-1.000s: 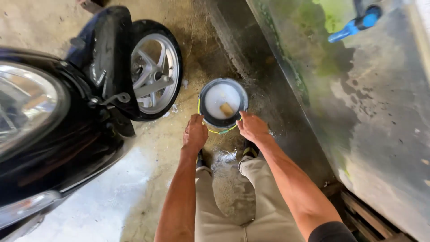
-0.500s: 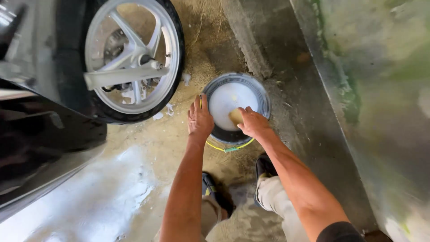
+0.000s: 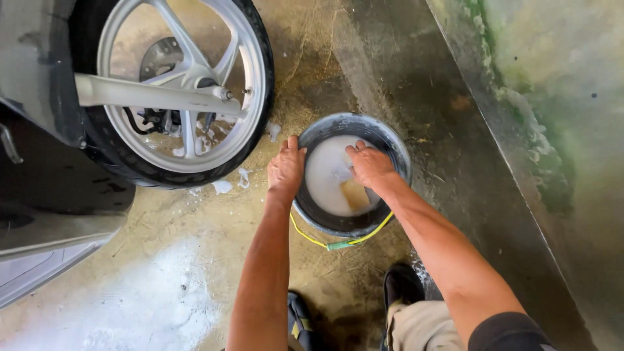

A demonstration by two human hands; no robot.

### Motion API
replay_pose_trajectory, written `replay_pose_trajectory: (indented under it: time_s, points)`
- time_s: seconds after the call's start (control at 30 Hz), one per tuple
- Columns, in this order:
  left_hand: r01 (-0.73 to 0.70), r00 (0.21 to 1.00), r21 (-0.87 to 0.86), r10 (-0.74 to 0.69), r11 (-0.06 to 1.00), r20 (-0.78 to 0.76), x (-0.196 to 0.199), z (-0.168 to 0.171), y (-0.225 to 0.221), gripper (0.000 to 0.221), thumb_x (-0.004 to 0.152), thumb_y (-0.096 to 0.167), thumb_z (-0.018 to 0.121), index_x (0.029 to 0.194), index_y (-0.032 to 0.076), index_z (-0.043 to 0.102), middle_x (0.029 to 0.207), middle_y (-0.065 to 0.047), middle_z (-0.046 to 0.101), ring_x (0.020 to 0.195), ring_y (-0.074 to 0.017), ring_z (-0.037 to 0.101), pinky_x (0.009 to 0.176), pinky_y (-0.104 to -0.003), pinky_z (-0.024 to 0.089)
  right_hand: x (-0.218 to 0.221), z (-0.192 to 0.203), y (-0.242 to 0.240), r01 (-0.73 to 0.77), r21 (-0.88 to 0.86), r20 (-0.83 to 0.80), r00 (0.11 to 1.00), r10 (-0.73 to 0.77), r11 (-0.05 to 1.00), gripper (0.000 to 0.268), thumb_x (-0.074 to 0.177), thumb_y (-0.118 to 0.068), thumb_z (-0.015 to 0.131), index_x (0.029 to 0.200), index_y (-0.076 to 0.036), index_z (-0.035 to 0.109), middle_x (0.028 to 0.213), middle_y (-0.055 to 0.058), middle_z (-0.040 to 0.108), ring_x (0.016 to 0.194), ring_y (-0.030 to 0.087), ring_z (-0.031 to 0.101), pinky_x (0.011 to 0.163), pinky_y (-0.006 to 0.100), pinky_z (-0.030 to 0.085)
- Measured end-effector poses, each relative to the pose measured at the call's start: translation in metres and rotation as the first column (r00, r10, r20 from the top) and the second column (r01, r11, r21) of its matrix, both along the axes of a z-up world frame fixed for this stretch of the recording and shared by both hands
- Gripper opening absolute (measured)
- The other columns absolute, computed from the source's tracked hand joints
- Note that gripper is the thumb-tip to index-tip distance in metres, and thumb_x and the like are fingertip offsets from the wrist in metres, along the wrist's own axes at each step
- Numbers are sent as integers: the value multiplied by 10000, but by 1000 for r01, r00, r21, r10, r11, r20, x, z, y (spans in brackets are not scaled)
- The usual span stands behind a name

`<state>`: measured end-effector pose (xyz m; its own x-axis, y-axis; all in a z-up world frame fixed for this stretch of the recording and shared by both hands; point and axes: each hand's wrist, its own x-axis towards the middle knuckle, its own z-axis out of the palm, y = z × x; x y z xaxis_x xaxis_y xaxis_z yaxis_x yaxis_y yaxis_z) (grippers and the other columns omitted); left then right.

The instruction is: The person dips a brush into a bucket of soapy water and scrubs the front wheel of a motorcycle. They clean the tire, rim, and brake disc area, repeatedly dipping the brush to apply more soap.

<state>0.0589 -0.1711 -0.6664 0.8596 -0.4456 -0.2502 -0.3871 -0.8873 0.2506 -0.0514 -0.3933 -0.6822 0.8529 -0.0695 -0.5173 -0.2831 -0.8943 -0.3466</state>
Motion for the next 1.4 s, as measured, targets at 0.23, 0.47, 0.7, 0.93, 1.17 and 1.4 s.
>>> replay_pose_trajectory:
  time_s: [0.23,0.47,0.7,0.93,1.17,1.4]
  points:
    - [-2,1000,4,3,1000,-22,4,-6,1,329,1049,385,539,1296,184,455,1200,-99,644,971,-442,734,836,-552,610,15,-10,22,-101,9,-135,986,102,995,688,939,-384,664,1550,-211,400,1387,165,594,1301,352,616,1045,510,545]
    - [9,1000,6,-9,1000,-22,1,-4,-1,277,1056,392,540,1231,199,447,1196,-93,655,975,-418,745,840,-536,615,8,-39,21,-118,-1,-53,992,118,993,591,890,-342,718,1400,-106,534,1277,157,698,1292,304,630,1042,499,547]
    - [23,999,-3,-23,1000,23,-3,11,-4,243,1072,378,499,1219,191,451,1216,-91,659,958,-405,758,829,-518,623,21,33,29,-179,-113,-114,980,166,977,383,935,-272,612,1246,-85,730,1219,122,762,1267,272,664,1018,460,585]
    - [90,995,-25,-89,996,35,11,16,-7,303,1058,394,537,1294,211,482,1253,-96,663,1006,-383,755,837,-524,625,14,9,27,-363,-8,-220,910,352,932,410,931,-172,534,1291,-75,706,1282,176,728,1295,345,635,1106,474,534]
    - [64,996,-108,-56,992,76,22,-6,4,346,1035,492,536,1250,222,511,1118,-101,714,992,-378,752,839,-521,616,-7,64,41,-185,3,-246,952,180,983,577,879,-462,613,1374,-166,631,1349,166,680,1326,356,598,1081,538,520]
    - [-2,999,-150,7,989,39,5,-4,13,336,1056,449,467,1285,203,463,1068,-155,732,940,-405,758,823,-547,621,-26,-21,47,-175,-85,-225,962,152,981,405,829,-265,709,1203,-120,765,1168,170,757,1153,374,709,920,536,606]
